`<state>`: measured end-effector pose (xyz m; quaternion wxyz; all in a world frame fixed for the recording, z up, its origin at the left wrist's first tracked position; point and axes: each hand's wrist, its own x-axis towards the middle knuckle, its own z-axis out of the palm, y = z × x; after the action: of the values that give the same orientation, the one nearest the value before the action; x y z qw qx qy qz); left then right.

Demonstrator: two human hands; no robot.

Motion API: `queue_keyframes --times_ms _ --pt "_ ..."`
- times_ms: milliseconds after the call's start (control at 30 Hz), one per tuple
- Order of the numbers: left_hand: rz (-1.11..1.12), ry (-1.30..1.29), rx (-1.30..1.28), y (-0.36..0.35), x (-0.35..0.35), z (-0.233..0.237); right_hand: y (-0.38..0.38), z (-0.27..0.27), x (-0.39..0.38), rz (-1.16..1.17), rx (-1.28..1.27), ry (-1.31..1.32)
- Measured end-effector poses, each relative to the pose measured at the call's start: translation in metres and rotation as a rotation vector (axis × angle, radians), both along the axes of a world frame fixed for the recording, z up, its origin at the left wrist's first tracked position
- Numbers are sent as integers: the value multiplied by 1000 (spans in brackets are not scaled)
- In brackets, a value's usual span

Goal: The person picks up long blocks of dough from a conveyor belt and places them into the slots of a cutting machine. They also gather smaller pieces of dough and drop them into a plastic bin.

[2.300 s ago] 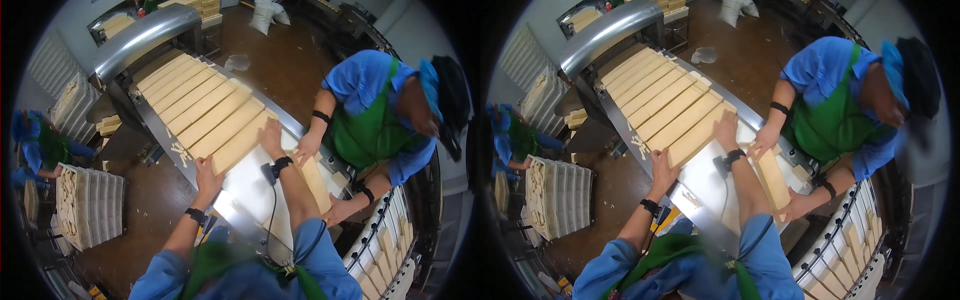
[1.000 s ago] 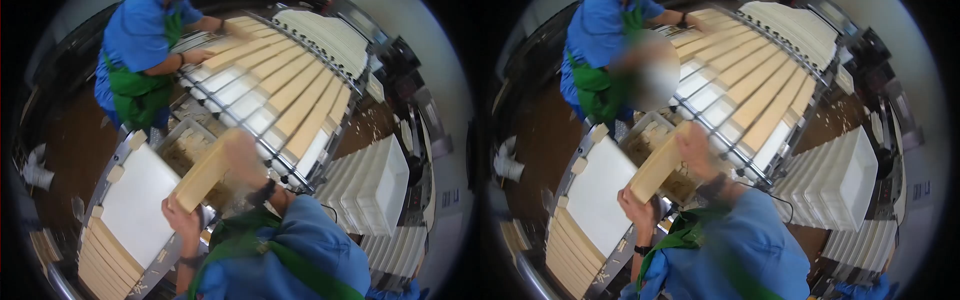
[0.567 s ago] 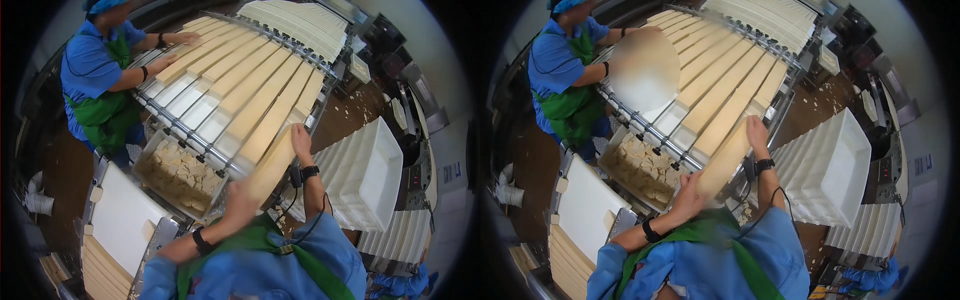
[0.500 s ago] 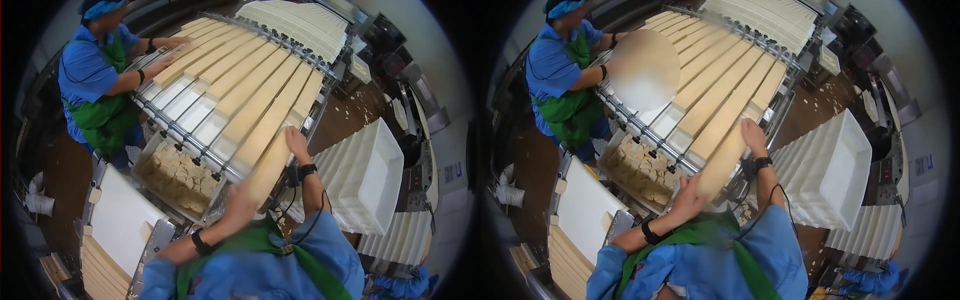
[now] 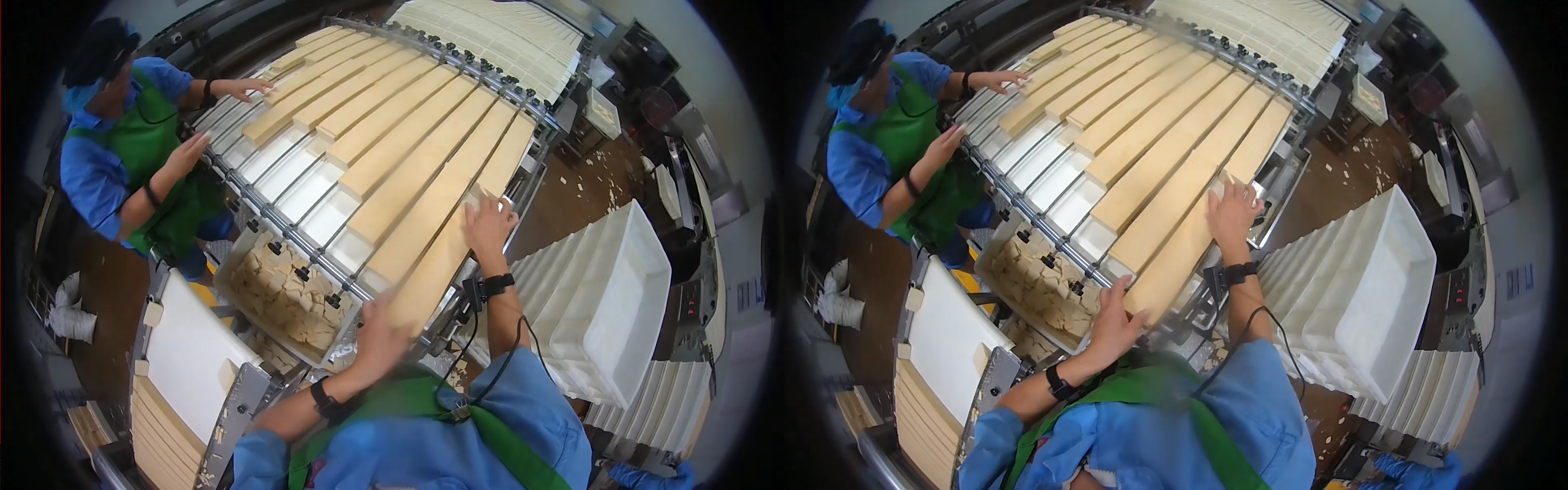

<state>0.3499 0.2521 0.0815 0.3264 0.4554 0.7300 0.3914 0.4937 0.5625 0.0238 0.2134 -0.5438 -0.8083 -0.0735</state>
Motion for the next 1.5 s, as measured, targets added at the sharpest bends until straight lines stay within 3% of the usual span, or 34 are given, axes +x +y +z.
queue_keyframes --times_ms 100,167,200,367,500,567,633,733,767,800,867,933,967,1067,1133,1267,1433,1467,1500 --pt "102 -144 -22 29 16 -2 -11 1 5 7 72 107" --pt "140 -56 66 50 28 -32 -26 2 8 26 59 143" --pt "179 38 148 57 34 -42 -37 0 11 86 38 180" --pt "235 -55 102 66 43 -54 -99 -1 22 396 -201 297" --pt "149 0 238 58 31 -60 -144 1 23 583 -412 255" --pt "93 45 240 50 22 -49 -156 11 17 580 -480 13" --pt "28 90 244 39 13 -36 -156 2 15 544 -456 -84" --pt "43 -38 105 22 -5 -21 -159 1 11 502 -355 -165" --pt "43 -37 106 19 -11 -30 -155 7 13 532 -413 -112" --pt "-26 -240 59 16 -16 -45 -148 14 15 562 -471 -59" --pt "-121 -600 -22 18 -18 -47 -100 16 14 498 -432 310" --pt "-96 -647 1 29 -3 -91 -46 12 14 324 -83 275" --pt "-73 -690 25 35 3 -110 -15 2 17 266 -43 229" --pt "-97 -660 -132 45 11 -120 43 -16 16 109 -10 101" --pt "-64 -678 -117 49 17 -126 53 -18 9 -37 -38 68" --pt "-34 -767 -102 50 19 -137 55 -3 -1 -117 -100 -13" --pt "-66 -738 -173 50 11 -103 58 50 -9 -174 -457 -313" --pt "-57 -734 -213 52 11 -100 64 32 -3 -169 -453 -315" --pt "-51 -735 -209 54 12 -102 76 -3 9 -107 -183 -208"
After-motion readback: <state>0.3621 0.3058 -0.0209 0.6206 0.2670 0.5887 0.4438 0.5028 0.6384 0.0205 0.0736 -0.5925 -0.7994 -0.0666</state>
